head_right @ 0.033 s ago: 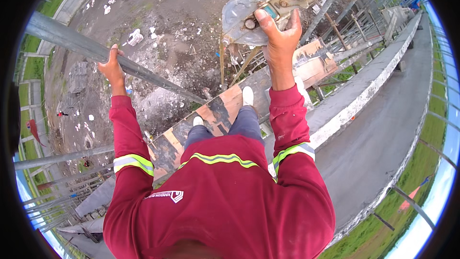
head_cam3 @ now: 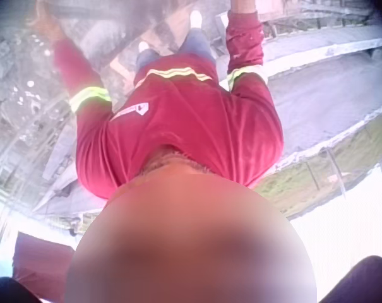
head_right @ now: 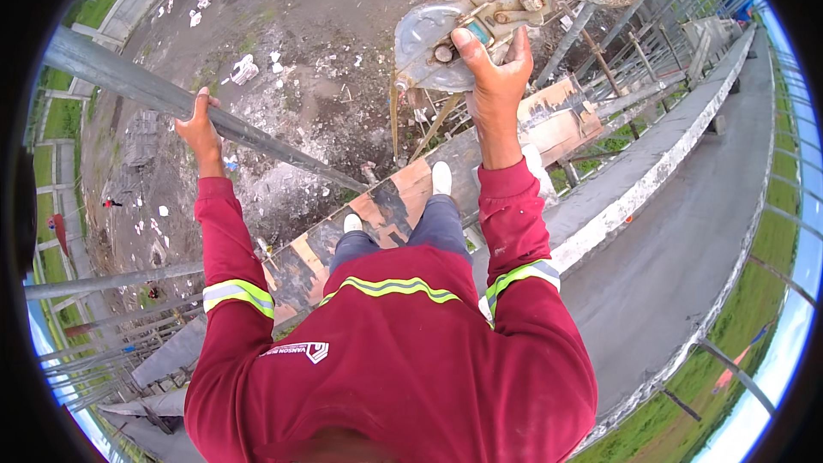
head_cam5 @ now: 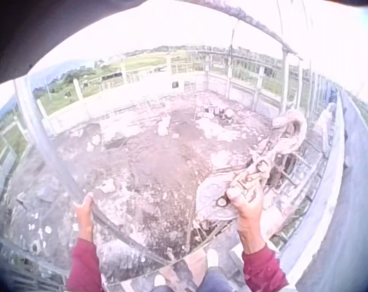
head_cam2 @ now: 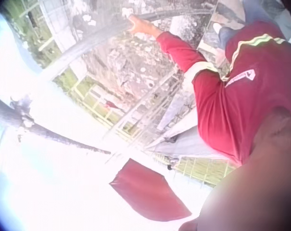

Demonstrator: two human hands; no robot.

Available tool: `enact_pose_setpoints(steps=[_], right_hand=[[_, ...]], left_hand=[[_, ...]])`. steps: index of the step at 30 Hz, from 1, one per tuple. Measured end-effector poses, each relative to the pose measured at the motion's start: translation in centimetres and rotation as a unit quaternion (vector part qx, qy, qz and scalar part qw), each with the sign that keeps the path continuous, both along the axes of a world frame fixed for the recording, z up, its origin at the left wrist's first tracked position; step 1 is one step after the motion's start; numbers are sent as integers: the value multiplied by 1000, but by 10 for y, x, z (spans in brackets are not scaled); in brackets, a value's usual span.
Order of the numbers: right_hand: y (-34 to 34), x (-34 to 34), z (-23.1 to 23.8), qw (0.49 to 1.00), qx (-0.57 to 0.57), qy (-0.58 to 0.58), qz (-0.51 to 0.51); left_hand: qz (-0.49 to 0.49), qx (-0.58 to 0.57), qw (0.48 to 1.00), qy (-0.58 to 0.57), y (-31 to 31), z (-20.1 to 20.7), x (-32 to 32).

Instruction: The person stands on a narrow concrete beam at a construction site, uses a rope and hook to receive a bucket of wet concrete, and pours the concrete into a formwork section. The person then returns the empty bucket and repeats the cycle.

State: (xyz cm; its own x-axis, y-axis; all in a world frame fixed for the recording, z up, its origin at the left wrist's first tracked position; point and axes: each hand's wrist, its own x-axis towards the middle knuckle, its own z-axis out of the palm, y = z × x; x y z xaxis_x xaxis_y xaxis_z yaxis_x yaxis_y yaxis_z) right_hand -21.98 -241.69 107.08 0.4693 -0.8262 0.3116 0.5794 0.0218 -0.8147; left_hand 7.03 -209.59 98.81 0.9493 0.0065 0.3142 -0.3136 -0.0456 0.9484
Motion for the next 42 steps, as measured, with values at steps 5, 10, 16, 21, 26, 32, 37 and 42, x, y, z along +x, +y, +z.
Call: enact_pose_setpoints(steps=[5, 10, 16, 21, 26, 32, 37, 42], right_hand=[[-53, -8, -2, 995, -67, 80, 2], [-79, -2, 23, 981, -116, 157, 12], [-80, 23, 54, 976, -163, 140, -33], [-102, 55, 65, 974, -188, 117, -52], [-136, 110, 65, 968, -200, 107, -110], [-184, 162, 58, 939, -218, 119, -239], [-209, 192, 59, 912, -224, 145, -311], [-209, 211, 58, 912, -225, 124, -321]], left_hand=[[32, -11, 999, 38, 2, -1, -1], [42, -10, 996, 82, 5, -7, 3], [18, -27, 999, 42, 7, -15, 6], [37, -30, 997, 59, 3, -15, 5], [56, -17, 996, 67, 5, -18, 9], [78, -7, 994, 71, 13, -24, 13], [75, -7, 995, 69, 12, -20, 9], [111, -24, 990, 79, 10, -14, 3]])
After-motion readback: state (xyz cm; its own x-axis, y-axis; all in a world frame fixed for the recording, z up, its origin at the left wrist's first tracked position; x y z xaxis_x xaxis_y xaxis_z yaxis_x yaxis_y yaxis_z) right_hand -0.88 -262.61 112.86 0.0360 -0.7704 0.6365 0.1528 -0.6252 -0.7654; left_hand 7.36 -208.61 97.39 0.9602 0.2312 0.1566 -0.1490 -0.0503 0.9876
